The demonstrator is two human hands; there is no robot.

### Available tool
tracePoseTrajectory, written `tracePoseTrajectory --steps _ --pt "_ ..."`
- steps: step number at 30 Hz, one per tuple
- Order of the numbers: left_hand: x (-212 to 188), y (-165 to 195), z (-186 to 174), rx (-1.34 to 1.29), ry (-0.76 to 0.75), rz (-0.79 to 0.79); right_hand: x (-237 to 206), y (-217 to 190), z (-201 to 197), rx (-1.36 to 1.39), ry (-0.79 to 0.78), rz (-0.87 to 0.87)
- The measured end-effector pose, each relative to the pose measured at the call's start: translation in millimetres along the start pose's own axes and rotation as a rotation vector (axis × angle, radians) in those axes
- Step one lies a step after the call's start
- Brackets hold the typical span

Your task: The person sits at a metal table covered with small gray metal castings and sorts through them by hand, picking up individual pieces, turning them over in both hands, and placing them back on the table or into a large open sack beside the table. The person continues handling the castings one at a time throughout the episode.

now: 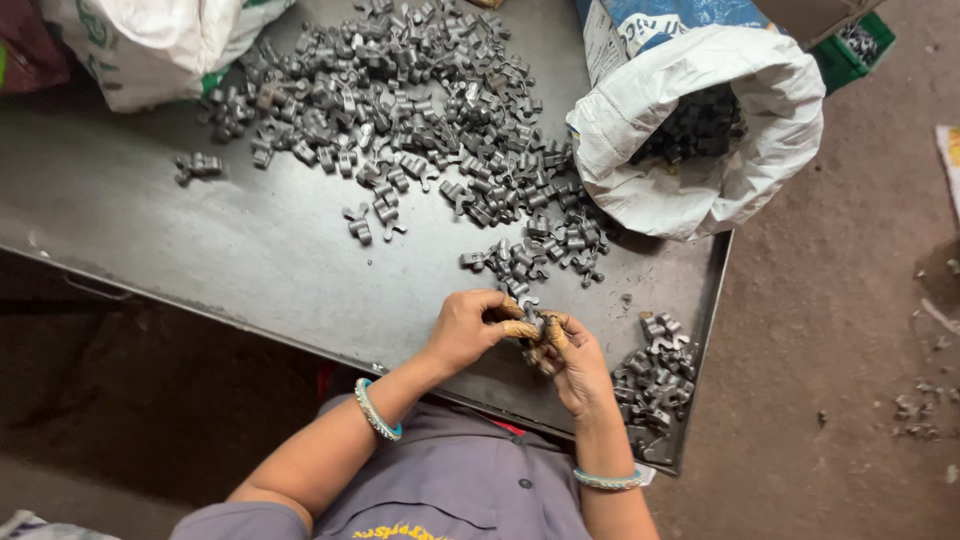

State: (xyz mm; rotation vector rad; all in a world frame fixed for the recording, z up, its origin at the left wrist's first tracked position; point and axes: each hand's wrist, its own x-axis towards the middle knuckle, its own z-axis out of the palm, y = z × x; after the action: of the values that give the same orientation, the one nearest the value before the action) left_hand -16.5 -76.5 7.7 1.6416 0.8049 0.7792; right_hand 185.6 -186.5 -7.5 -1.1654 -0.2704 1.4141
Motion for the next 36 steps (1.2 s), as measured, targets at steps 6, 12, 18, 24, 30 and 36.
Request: tracePoseTrajectory --steps 6,12,18,24,30,36 --pt "10 6 -11 0.072 -0.136 0.094 10 -26 9 -0.150 -0.035 0.105" --pt "25 9 -20 0.134 -0.105 0.210 24 -84 22 -0.420 0.017 -0.048" --pt "38 21 -27 0.157 0.133 -0.010 40 -102 61 -0.228 0.199 -0.492" --pt "50 23 -37 0.258 0.225 0.007 30 -51 80 -1.442 0.189 -0.789" --pt "40 24 -29 0.384 0.015 -0.057 15 -54 66 -1.251 0.274 -0.311" --pt "25 22 4 0.425 -0.120 0.161 0 -52 48 -1.378 0.399 -0.649"
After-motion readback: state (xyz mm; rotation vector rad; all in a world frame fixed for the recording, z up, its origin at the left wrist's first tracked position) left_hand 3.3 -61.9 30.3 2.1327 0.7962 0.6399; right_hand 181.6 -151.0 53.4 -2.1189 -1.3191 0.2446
